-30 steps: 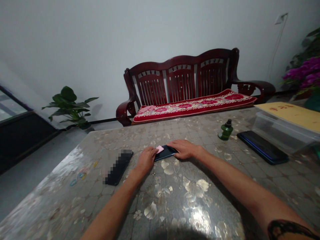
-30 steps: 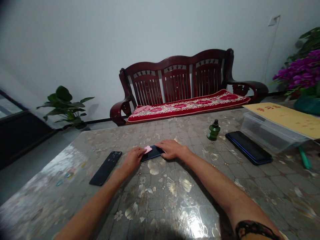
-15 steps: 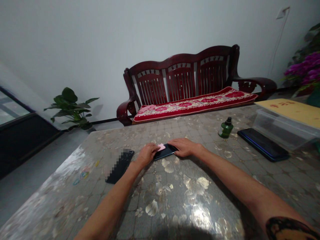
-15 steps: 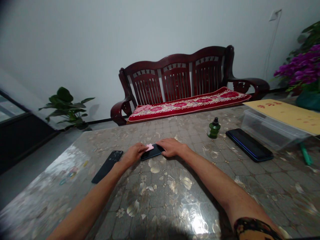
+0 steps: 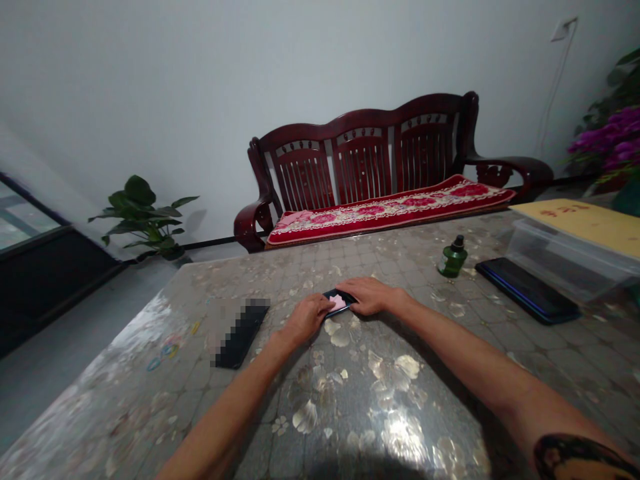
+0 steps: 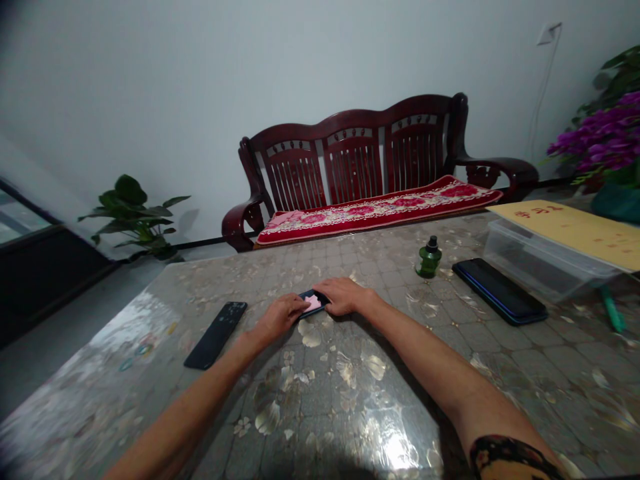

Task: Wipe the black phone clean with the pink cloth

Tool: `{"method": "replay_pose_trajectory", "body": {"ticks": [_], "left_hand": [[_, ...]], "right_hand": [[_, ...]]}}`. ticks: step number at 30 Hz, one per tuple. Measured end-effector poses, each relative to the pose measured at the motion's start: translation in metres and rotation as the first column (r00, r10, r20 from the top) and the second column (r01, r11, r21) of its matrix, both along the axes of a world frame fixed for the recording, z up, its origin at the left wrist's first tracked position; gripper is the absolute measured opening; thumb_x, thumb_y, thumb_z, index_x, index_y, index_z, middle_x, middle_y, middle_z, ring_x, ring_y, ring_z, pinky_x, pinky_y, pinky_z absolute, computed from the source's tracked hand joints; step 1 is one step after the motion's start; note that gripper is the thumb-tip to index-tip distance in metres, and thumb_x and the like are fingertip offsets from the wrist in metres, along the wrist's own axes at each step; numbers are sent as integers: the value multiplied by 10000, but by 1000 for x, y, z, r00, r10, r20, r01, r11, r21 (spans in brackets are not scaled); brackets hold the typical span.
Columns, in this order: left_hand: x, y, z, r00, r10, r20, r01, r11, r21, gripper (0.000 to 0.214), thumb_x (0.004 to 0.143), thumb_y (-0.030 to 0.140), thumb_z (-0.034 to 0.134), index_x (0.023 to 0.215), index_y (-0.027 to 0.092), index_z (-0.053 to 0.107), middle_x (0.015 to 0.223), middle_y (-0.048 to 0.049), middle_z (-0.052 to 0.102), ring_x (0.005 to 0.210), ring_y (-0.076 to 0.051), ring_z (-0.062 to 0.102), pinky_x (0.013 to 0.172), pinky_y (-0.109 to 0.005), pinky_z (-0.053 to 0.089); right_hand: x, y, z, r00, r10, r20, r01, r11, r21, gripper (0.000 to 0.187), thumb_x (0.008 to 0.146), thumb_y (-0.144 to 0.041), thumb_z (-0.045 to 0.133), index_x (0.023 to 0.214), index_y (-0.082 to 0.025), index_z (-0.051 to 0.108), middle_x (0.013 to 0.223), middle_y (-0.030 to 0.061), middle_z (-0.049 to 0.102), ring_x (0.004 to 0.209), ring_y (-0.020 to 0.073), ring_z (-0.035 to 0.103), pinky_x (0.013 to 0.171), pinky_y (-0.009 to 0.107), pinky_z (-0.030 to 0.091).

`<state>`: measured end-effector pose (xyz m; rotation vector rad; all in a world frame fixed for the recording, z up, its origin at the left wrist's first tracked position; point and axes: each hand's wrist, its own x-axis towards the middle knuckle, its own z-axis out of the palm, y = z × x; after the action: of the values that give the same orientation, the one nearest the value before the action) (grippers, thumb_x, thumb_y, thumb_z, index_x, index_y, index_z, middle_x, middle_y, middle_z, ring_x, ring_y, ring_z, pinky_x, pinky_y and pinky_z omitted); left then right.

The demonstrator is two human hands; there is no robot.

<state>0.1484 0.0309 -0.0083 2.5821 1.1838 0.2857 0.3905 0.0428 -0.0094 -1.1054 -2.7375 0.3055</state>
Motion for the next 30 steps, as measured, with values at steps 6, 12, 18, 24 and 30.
{"method": "replay_pose_trajectory", "body": {"ticks": [6, 12, 18, 24, 30], "left_hand": [[-7, 3, -1, 969, 243, -44, -240, 969, 61, 296, 928, 195, 513, 1108, 232, 745, 1045, -67, 728, 1011, -206, 639, 936, -301, 475], [-1, -7, -5, 984, 180, 5, -180, 984, 7, 284, 926, 185, 529, 1108, 246, 738, 1082, -57, 731, 1039, -197, 651, 954, -286, 472], [0, -18, 1, 942, 268, 200, -236, 957, -169, 532, 831, 210, 671, 1350, 243, 556, 1211, -49, 710, 1073, -209, 667, 946, -310, 500], [-22, -16, 4, 962, 273, 4, -273, 962, 10, 836, 624, 269, 851, 1381, 220, 500, 1385, -127, 592, 1286, -319, 540, 1096, -411, 395], [-34, -4, 3, 992, 47, -121, -49, 999, -13, 629, 796, 272, 716, 1377, 204, 487, 1386, -132, 584, 1297, -283, 531, 1106, -396, 393]], "right_hand": [[-1, -1, 2, 1000, -6, 1, 6, 1000, 2, 609, 806, -231, 588, 1404, -140, 518, 1377, 163, 605, 1225, 305, 594, 989, 416, 480], [-1, 1, -2, 1000, -13, -12, 13, 1000, -3, 662, 793, -214, 604, 1441, -152, 485, 1406, 163, 585, 1259, 304, 571, 1021, 425, 451], [-20, -14, -1, 990, -18, -142, 36, 991, 126, 583, 855, -241, 623, 1425, -193, 506, 1440, 132, 552, 1331, 283, 479, 1104, 438, 340], [-39, -25, 2, 992, -50, -115, 68, 985, 157, 234, 977, -245, 518, 1108, -230, 711, 1017, 84, 720, 1011, 238, 585, 876, 348, 406], [-47, -32, 0, 975, -216, -58, 223, 960, 166, 260, 974, -220, 481, 1027, -179, 732, 982, 117, 703, 988, 248, 569, 850, 342, 402]]}}
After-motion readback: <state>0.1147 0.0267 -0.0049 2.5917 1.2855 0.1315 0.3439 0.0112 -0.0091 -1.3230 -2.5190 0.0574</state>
